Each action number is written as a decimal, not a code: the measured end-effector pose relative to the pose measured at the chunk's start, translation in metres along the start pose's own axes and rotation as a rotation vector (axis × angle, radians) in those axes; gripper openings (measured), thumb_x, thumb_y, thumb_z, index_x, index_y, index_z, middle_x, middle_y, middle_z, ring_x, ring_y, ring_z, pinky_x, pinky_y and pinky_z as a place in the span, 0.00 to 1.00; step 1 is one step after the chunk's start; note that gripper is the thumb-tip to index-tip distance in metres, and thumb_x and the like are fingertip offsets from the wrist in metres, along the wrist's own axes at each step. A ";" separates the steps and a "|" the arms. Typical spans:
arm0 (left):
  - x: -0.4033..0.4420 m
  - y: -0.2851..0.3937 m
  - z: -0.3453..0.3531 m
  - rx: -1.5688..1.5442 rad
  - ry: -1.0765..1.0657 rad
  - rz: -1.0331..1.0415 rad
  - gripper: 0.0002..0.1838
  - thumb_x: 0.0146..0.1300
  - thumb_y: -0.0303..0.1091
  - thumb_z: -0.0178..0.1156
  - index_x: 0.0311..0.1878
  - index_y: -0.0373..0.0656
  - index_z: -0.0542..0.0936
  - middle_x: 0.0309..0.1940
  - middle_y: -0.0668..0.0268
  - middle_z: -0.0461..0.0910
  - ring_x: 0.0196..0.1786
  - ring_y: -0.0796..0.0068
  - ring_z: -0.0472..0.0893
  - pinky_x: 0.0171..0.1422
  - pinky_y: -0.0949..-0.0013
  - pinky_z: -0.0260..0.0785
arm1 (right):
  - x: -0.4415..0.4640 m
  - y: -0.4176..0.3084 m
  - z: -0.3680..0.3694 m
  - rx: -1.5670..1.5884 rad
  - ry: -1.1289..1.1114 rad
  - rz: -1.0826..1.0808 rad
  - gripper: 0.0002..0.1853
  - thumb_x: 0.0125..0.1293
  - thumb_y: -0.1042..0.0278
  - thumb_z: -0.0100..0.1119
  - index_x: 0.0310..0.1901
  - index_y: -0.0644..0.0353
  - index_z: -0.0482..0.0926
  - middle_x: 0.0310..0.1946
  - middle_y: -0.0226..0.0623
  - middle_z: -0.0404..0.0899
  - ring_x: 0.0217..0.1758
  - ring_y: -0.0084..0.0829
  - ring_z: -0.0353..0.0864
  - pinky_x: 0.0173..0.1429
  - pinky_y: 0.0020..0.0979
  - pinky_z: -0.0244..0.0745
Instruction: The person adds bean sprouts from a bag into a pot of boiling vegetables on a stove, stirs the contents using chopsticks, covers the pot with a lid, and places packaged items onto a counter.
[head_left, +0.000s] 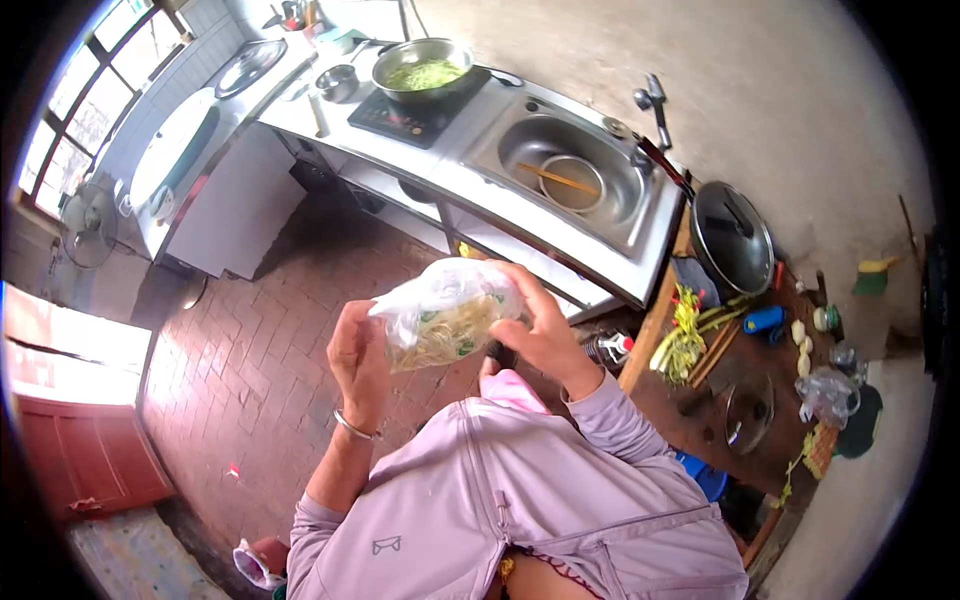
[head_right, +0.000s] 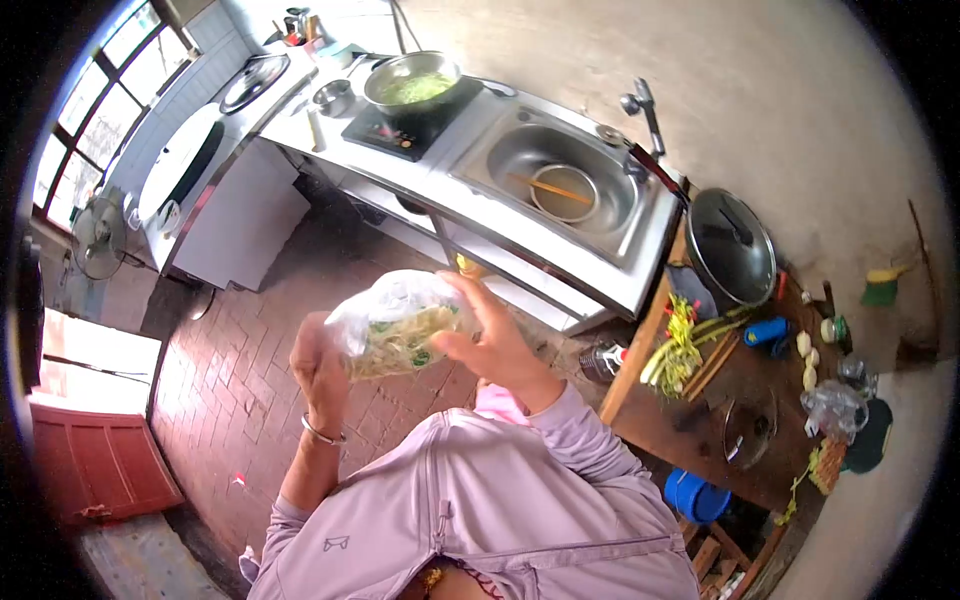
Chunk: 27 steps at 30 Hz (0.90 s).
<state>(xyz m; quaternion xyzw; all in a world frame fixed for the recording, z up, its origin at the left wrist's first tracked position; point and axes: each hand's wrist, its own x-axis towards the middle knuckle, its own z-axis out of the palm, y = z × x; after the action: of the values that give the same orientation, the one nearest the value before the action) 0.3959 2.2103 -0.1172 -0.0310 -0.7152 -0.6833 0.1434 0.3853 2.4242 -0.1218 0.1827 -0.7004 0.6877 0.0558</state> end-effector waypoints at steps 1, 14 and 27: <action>0.010 -0.005 -0.003 0.125 -0.011 0.153 0.05 0.56 0.19 0.49 0.35 0.37 0.72 0.29 0.68 0.72 0.33 0.80 0.69 0.37 0.79 0.62 | 0.019 0.001 0.008 -0.292 -0.036 -0.072 0.28 0.53 0.55 0.59 0.50 0.66 0.66 0.45 0.42 0.71 0.50 0.36 0.69 0.54 0.32 0.61; 0.203 -0.109 -0.001 0.202 -0.082 0.146 0.05 0.56 0.18 0.49 0.35 0.37 0.72 0.30 0.66 0.72 0.34 0.78 0.71 0.39 0.77 0.64 | 0.240 0.120 0.001 0.267 0.224 0.091 0.03 0.56 0.78 0.48 0.32 0.61 0.66 0.28 0.26 0.67 0.32 0.16 0.65 0.39 0.21 0.64; 0.357 -0.212 0.105 -0.095 -0.416 -0.266 0.06 0.57 0.22 0.48 0.38 0.35 0.72 0.28 0.69 0.73 0.35 0.84 0.70 0.39 0.79 0.64 | 0.307 0.167 -0.103 0.483 0.463 0.339 0.05 0.56 0.77 0.55 0.30 0.57 0.68 0.31 0.24 0.70 0.35 0.14 0.66 0.44 0.18 0.62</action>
<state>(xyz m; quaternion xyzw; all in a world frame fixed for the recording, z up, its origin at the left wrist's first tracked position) -0.0141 2.2463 -0.2364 -0.0830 -0.6943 -0.7079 -0.0998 0.0271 2.4688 -0.1735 -0.0885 -0.5073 0.8556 0.0532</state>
